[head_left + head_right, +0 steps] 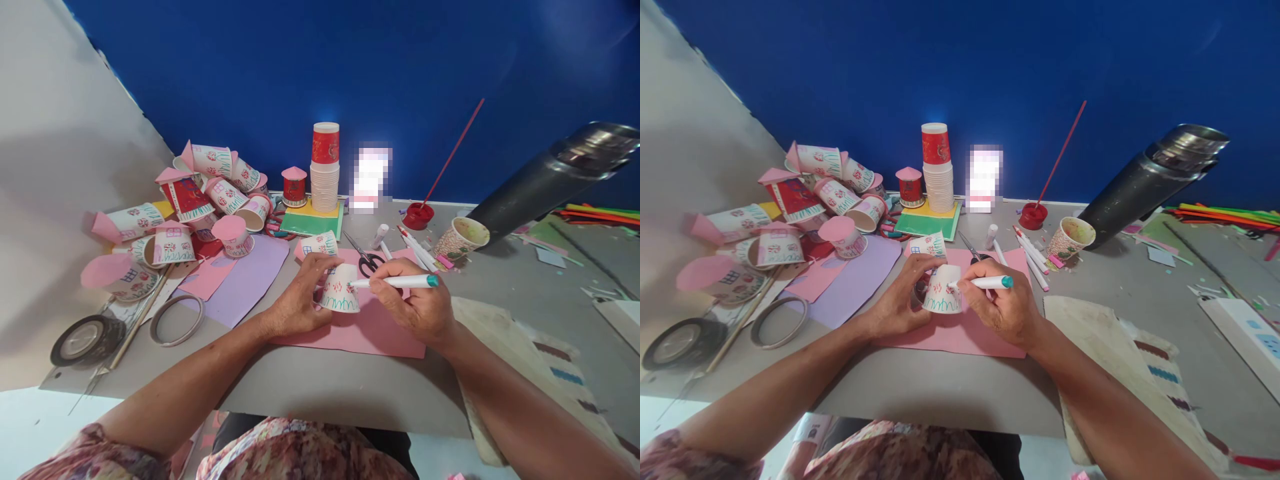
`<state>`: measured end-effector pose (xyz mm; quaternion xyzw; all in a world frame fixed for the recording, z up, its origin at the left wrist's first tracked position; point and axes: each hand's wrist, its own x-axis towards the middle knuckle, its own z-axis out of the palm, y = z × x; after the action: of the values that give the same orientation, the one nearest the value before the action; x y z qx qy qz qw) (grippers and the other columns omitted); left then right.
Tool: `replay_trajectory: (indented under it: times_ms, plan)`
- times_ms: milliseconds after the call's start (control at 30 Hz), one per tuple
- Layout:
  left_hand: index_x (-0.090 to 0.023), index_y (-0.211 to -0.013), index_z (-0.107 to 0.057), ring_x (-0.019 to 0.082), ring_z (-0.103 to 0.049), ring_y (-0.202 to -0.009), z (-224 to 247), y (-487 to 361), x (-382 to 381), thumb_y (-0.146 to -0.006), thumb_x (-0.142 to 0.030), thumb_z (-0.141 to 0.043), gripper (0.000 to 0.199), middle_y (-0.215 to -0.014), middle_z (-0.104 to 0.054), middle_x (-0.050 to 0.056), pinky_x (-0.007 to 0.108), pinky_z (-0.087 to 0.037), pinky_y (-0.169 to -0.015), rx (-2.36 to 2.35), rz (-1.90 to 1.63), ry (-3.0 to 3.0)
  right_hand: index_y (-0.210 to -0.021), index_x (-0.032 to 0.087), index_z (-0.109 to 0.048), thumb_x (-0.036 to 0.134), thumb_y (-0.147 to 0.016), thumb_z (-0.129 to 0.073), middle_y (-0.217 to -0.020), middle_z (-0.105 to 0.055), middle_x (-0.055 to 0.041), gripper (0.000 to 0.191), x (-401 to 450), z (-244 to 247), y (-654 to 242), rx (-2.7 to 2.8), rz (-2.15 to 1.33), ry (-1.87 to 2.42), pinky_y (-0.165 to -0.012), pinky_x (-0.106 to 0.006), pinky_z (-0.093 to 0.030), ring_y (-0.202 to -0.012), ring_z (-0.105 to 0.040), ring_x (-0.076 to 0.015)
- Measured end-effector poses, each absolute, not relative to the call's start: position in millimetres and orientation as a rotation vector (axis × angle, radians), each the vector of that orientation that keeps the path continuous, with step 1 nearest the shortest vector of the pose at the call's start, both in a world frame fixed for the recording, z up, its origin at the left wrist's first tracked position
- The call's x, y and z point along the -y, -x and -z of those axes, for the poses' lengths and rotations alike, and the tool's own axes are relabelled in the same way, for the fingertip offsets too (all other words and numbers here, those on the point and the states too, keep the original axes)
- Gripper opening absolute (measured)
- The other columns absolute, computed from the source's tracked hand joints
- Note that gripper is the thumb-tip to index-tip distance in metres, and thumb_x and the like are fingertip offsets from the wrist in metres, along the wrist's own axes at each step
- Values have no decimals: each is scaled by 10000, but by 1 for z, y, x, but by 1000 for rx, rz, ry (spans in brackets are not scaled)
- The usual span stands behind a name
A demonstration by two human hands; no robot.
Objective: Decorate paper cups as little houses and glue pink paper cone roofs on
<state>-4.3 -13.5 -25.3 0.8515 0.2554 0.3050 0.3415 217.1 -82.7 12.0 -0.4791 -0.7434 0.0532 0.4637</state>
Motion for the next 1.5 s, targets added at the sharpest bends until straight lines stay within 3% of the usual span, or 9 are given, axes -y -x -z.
replay_trajectory:
  times_ms: [200, 633, 900, 1367, 1500]
  plan:
    - [-257, -1426, -448, 323, -492, -1309, 27, 5, 13, -670, -79, -667, 807, -1370, -502, 124, 473, -538, -1013, -649, -816, -2250, -839, 199, -645, 220, -947, -606, -711, -692, 5, 117, 82, -12, -216, 1850, -130, 1157, -527, -208, -442, -544, -566, -103]
    - [-236, -1424, -435, 310, -497, -1300, 27, 5, 13, -669, -54, -651, 806, -1367, -495, 129, 469, -514, -1030, -613, -827, -2274, -829, 203, -644, 231, -946, -598, -698, -688, 11, 129, 82, -12, -215, 1840, -162, 1181, -500, -217, -420, -509, -529, -97]
    - [-257, -1415, -447, 292, -515, -1245, 23, 5, 14, -728, -121, -708, 747, -1350, -493, 115, 424, -543, -947, -661, -785, -2213, -807, 210, -647, 242, -935, -590, -663, -689, 5, 144, 83, -15, -214, 1836, -194, 1187, -505, -239, -431, -504, -548, -113]
    - [-266, -1410, -447, 300, -496, -1297, 24, 5, 14, -662, -18, -641, 812, -1394, -481, 109, 440, -529, -990, -649, -800, -2211, -778, 213, -646, 240, -917, -590, -650, -686, 5, 152, 83, -16, -215, 1840, -193, 1197, -488, -238, -409, -504, -545, -115]
    - [-267, -1395, -455, 288, -522, -1256, 23, 5, 14, -660, -18, -643, 799, -1381, -479, 108, 401, -555, -929, -662, -774, -2174, -760, 214, -640, 243, -907, -594, -634, -674, 8, 157, 83, -17, -216, 1838, -201, 1217, -487, -239, -404, -497, -533, -112]
